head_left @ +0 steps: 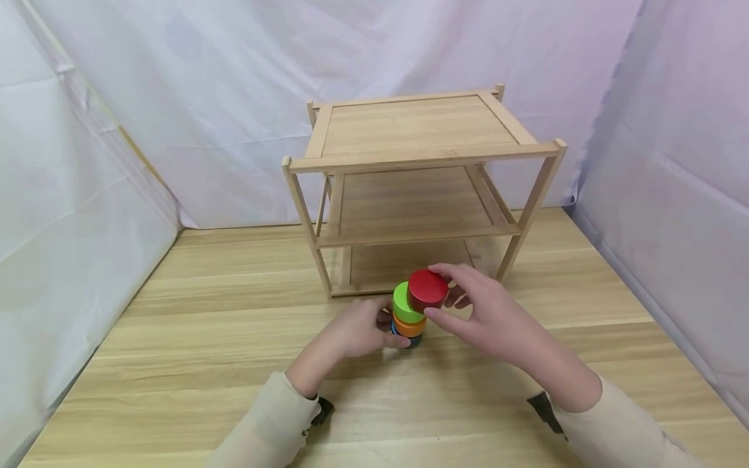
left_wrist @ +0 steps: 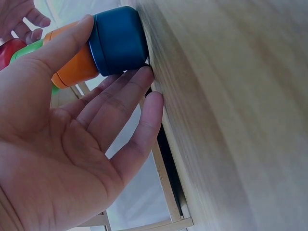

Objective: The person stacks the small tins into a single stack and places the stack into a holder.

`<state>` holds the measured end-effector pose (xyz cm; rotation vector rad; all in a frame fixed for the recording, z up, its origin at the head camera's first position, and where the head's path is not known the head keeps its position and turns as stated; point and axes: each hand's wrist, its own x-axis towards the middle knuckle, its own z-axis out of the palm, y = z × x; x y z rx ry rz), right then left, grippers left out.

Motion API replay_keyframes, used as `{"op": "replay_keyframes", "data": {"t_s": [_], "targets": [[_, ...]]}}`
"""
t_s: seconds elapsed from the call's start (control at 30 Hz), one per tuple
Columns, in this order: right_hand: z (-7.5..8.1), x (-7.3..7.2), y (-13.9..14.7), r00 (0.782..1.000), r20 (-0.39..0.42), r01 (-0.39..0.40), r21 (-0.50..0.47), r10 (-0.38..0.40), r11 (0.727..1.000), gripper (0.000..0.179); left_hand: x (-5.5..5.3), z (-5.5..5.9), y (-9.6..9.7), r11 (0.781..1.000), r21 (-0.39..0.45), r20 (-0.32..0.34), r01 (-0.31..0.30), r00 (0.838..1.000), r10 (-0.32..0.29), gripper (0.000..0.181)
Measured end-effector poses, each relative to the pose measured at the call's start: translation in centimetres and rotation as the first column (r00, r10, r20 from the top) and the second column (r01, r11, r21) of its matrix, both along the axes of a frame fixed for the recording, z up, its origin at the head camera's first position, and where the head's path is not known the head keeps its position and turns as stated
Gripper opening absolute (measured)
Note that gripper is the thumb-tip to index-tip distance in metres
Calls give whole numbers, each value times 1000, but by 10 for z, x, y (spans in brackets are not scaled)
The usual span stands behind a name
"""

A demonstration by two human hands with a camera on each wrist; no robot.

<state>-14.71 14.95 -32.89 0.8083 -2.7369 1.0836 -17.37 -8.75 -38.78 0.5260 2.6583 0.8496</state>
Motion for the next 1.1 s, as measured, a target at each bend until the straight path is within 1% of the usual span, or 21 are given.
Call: {"op": "replay_keyframes", "data": {"t_s": [0.1,0.5,0.97,1.1], "targets": [[1,0,-1,1000,-4,0,5,0,1000,60,0,0,0,1000,-2,1,-4,1000,4,58],[1,0,-1,1000,24,8,20,-8,1000,61,0,-2,0,1000,-7,7,-1,1000,1,59],[-1,0,0,1000,2,9,16,-9,1000,60,0,-2,0,1000,-4,-2,1,1000,-1,57],[-2,0,0,1000,-2,10,3,-10,1000,60,-1,-2,0,1000,2,-5,1,1000,-1,57]]}}
